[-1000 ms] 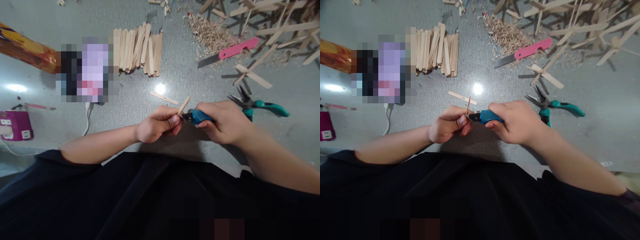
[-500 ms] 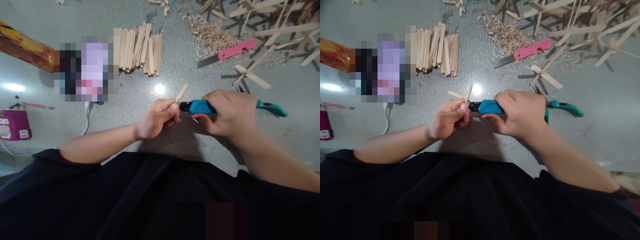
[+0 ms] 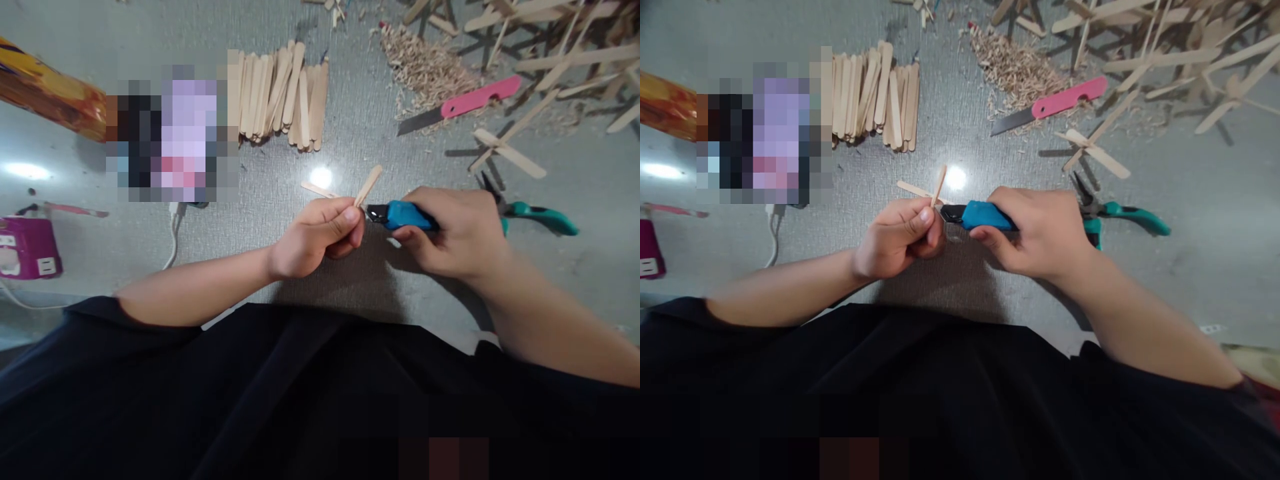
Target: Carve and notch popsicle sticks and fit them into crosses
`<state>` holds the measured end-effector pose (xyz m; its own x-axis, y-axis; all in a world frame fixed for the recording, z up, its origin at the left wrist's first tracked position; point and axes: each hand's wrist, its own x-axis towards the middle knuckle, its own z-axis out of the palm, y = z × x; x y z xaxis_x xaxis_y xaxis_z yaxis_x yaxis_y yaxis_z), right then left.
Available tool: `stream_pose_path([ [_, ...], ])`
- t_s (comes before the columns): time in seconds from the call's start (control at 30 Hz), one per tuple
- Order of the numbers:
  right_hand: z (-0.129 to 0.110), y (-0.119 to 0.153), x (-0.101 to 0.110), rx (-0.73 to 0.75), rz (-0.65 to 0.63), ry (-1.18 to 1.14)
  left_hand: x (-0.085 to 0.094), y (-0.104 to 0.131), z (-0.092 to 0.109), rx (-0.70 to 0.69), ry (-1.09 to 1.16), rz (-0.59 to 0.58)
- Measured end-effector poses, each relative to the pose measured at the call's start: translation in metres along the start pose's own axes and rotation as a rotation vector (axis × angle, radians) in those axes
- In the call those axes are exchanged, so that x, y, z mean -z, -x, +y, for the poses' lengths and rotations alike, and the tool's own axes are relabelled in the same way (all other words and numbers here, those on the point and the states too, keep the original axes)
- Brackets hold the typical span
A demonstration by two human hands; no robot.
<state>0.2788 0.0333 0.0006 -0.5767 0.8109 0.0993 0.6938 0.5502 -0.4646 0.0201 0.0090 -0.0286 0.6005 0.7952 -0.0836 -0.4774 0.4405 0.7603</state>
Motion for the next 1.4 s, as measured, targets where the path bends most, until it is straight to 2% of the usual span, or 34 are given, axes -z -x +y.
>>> stream_pose_path([
  [0.13, 0.000, -0.002, 0.003, 0.014, -0.022, -0.059, -0.001, -0.001, 0.001, 0.001, -0.015, 0.008],
  [0.33, -0.001, -0.004, 0.008, -0.022, -0.155, -0.147, -0.001, 0.000, 0.005, -0.010, -0.052, -0.022],
  [0.43, -0.001, -0.002, 0.005, -0.010, -0.100, -0.074, -0.001, -0.001, 0.005, -0.025, -0.043, -0.026],
  [0.6, -0.002, 0.001, 0.001, 0.036, 0.096, 0.114, -0.002, -0.001, 0.004, -0.066, -0.102, 0.046],
  [0.77, -0.003, 0.002, 0.004, 0.056, 0.063, 0.106, -0.002, -0.001, 0.004, -0.108, -0.135, 0.023],
  [0.93, 0.000, 0.000, 0.002, 0.169, 0.146, 0.056, 0.002, -0.001, 0.004, -0.143, -0.141, -0.025],
  [1.07, 0.001, -0.002, 0.007, 0.148, 0.038, -0.020, 0.003, 0.000, 0.004, -0.179, -0.185, -0.063],
  [1.23, 0.004, -0.003, 0.014, 0.090, -0.144, -0.250, 0.006, 0.002, 0.007, -0.170, -0.261, -0.113],
  [1.4, 0.003, -0.007, 0.014, 0.084, -0.175, -0.339, 0.006, 0.003, 0.005, -0.173, -0.311, -0.119],
])
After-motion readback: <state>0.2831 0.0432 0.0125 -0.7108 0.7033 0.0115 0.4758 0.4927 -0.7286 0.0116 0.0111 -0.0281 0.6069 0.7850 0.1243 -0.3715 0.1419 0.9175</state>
